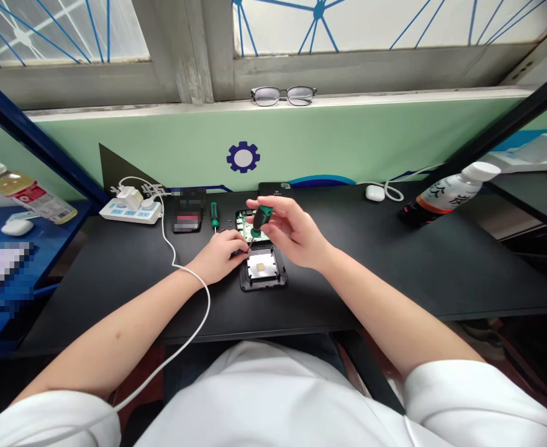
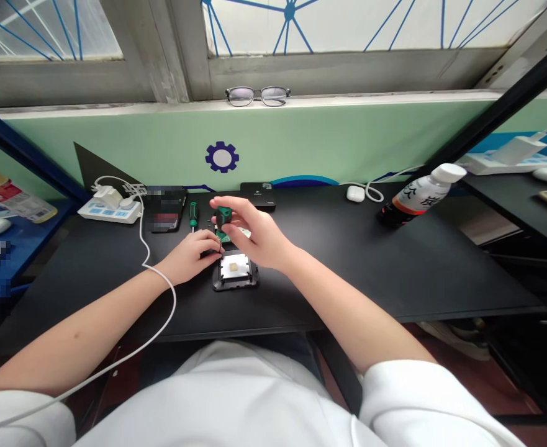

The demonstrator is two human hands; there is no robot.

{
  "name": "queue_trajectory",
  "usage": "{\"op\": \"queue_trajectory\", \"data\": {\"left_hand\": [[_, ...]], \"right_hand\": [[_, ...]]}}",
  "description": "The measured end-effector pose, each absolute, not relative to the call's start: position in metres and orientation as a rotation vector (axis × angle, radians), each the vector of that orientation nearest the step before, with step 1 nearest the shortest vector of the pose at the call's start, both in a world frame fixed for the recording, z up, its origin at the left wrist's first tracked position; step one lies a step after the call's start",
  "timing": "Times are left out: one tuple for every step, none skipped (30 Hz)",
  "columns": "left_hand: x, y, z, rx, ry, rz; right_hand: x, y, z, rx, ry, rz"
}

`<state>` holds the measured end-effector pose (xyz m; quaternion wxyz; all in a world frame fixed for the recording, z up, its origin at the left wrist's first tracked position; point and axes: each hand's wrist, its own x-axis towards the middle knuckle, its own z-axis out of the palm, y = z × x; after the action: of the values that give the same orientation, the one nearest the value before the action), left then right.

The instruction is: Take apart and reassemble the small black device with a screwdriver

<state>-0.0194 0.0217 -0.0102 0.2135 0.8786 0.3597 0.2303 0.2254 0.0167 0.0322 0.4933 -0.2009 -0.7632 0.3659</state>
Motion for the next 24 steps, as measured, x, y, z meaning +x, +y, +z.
{"op": "queue_trajectory", "data": {"left_hand": [[-0.020, 0.022, -0.010, 2.397, 0.983, 0.632], [-0.020, 0.023, -0.009, 2.356, 0.969, 0.617], [-0.020, 0.023, -0.009, 2.322, 0.960, 0.601], [-0.019, 0.022, -0.008, 2.299, 0.959, 0.588], [-0.019, 0.022, -0.008, 2.286, 0.961, 0.579], [-0.019, 0.021, -0.007, 2.282, 0.964, 0.574], [-0.018, 0.020, -0.007, 2.281, 0.966, 0.571], [-0.018, 0.019, -0.007, 2.281, 0.965, 0.566], [-0.018, 0.019, -0.007, 2.282, 0.961, 0.557], [-0.017, 0.019, -0.007, 2.283, 0.955, 0.549], [-0.017, 0.018, -0.007, 2.284, 0.951, 0.546], [-0.017, 0.018, -0.008, 2.285, 0.947, 0.546], [-0.017, 0.019, -0.008, 2.285, 0.945, 0.547], [-0.017, 0.019, -0.009, 2.284, 0.945, 0.552], [-0.018, 0.019, -0.009, 2.282, 0.945, 0.556], [-0.018, 0.020, -0.010, 2.281, 0.947, 0.557], [-0.018, 0.020, -0.010, 2.282, 0.949, 0.557], [-0.018, 0.020, -0.010, 2.283, 0.951, 0.554], [-0.018, 0.020, -0.010, 2.286, 0.951, 0.551], [-0.017, 0.020, -0.009, 2.289, 0.951, 0.548], [-0.017, 0.020, -0.009, 2.293, 0.953, 0.548], [-0.017, 0.019, -0.008, 2.298, 0.956, 0.551], [-0.016, 0.019, -0.007, 2.303, 0.960, 0.553], [-0.016, 0.019, -0.007, 2.307, 0.967, 0.556]], "right_hand": [[0.223, 0.018, 0.036, -0.489, -1.889, 0.870], [0.222, 0.020, 0.039, -0.493, -1.920, 0.854], [0.221, 0.022, 0.042, -0.499, -1.945, 0.838], [0.220, 0.023, 0.043, -0.503, -1.965, 0.821], [0.218, 0.025, 0.044, -0.506, -1.982, 0.803], [0.217, 0.026, 0.044, -0.506, -1.996, 0.787], [0.216, 0.027, 0.044, -0.501, -2.007, 0.772], [0.215, 0.028, 0.043, -0.494, -2.012, 0.755], [0.213, 0.028, 0.041, -0.491, -2.012, 0.736], [0.212, 0.028, 0.039, -0.493, -2.010, 0.713], [0.211, 0.028, 0.036, -0.497, -2.007, 0.686], [0.209, 0.027, 0.034, -0.503, -2.008, 0.654], [0.208, 0.026, 0.031, -0.508, -2.009, 0.618], [0.207, 0.025, 0.028, -0.514, -2.007, 0.577], [0.205, 0.024, 0.025, -0.524, -1.995, 0.533], [0.203, 0.023, 0.022, -0.543, -1.971, 0.485], [0.201, 0.022, 0.019, -0.569, -1.934, 0.435], [0.199, 0.022, 0.016, -0.599, -1.891, 0.387], [0.197, 0.021, 0.013, -0.623, -1.848, 0.341], [0.196, 0.020, 0.012, -0.636, -1.814, 0.302], [0.195, 0.020, 0.011, -0.634, -1.791, 0.271], [0.195, 0.019, 0.011, -0.615, -1.782, 0.251], [0.195, 0.018, 0.011, -0.585, -1.788, 0.240], [0.196, 0.018, 0.013, -0.549, -1.805, 0.238]]}}
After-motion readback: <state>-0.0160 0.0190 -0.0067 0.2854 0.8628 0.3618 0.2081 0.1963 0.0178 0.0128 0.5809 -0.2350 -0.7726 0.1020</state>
